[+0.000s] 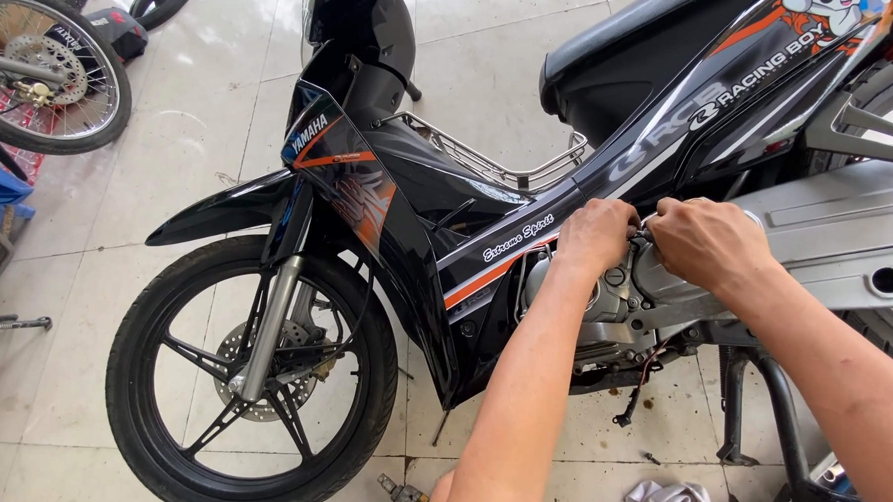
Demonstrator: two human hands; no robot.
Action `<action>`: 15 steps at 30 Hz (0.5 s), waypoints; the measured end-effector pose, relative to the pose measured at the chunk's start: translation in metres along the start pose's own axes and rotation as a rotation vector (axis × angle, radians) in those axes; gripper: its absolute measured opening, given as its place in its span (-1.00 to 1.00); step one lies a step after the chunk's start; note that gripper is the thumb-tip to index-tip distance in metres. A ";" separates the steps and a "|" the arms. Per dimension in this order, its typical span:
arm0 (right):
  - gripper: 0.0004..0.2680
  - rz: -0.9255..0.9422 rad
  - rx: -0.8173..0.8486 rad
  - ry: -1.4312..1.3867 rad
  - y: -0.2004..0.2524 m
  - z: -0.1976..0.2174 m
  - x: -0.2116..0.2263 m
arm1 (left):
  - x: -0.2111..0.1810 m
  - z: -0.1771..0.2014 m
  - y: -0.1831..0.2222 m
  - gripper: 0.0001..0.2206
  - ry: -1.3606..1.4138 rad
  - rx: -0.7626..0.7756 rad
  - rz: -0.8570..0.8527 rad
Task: The person uses a socket wrench and a screwdriver to remove a plastic engine cover from a motorcycle.
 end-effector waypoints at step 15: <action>-0.89 -0.046 0.026 -0.107 -0.002 0.004 -0.005 | 0.001 0.002 0.001 -0.72 0.030 0.006 0.020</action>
Point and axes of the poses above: each hand's wrist, its own y-axis away from the middle knuckle, its own z-axis out of the back of the hand, x = y × z, the point moved 9 cm from there along -y, towards the middle knuckle, and after that the axes turned 11 degrees about -x, right-handed, at the moved point
